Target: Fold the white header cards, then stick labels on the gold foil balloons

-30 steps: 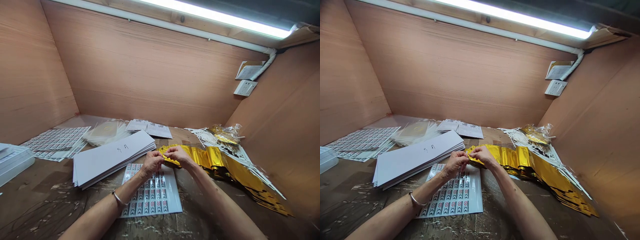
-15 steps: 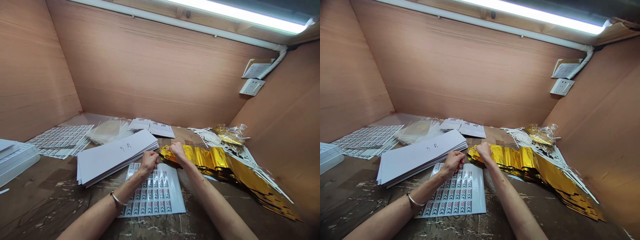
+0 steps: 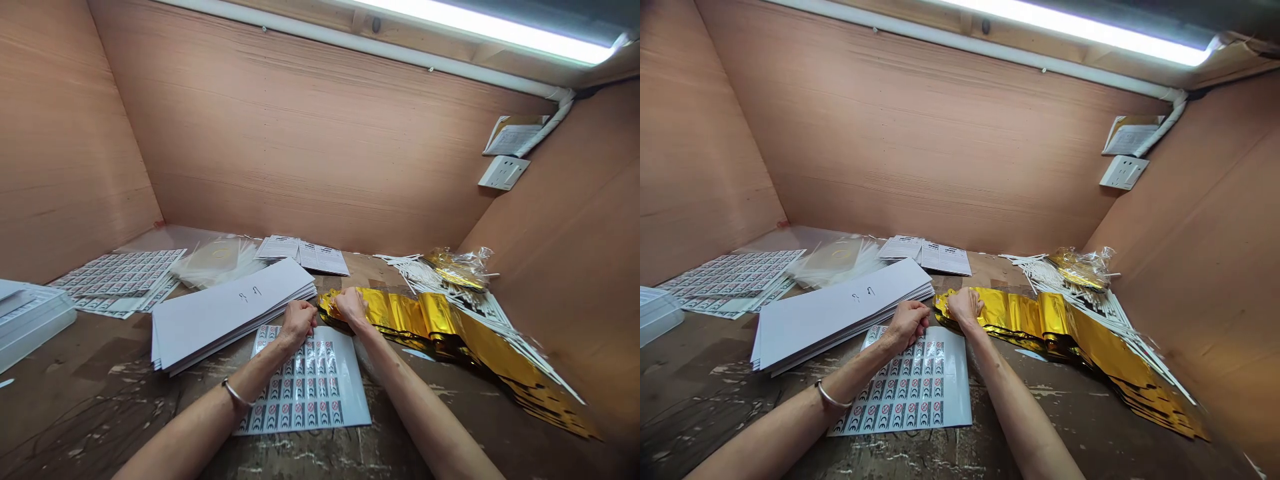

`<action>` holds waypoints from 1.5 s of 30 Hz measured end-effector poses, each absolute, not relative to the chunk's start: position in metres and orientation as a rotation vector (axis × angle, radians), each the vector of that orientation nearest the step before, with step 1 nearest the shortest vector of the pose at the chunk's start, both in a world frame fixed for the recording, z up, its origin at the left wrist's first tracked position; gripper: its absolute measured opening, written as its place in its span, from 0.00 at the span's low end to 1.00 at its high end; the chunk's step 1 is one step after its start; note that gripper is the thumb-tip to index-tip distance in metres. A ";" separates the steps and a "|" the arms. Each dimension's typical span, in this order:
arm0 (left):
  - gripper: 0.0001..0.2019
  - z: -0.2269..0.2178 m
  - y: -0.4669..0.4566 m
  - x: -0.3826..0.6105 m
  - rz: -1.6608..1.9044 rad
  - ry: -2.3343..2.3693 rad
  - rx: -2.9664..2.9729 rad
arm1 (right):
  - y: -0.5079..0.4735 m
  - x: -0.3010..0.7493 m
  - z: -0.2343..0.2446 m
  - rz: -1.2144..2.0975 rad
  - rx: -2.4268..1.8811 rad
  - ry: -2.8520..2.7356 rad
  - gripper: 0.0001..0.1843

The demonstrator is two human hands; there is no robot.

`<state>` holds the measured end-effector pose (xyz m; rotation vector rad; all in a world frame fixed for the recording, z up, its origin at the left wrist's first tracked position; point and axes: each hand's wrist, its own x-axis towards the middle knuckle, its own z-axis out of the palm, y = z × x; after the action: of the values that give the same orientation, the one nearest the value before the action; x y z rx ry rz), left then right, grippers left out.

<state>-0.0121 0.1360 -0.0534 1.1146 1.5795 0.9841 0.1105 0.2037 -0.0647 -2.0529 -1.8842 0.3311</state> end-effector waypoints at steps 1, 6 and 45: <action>0.07 -0.052 0.136 -0.012 0.970 1.604 1.127 | 0.203 0.110 -0.065 0.323 -2.064 -1.873 0.10; 0.11 -0.052 0.146 -0.011 0.875 1.767 1.230 | 0.196 0.107 -0.067 0.259 -2.035 -1.893 0.09; 0.03 -0.043 0.188 0.000 0.978 1.777 1.158 | 0.159 0.109 -0.083 -0.393 -1.506 -2.481 0.12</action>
<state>-0.0003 0.1884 -0.0434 1.1578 1.7765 0.9784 0.1092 0.1594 -0.0827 -1.5062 -2.4808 -0.3926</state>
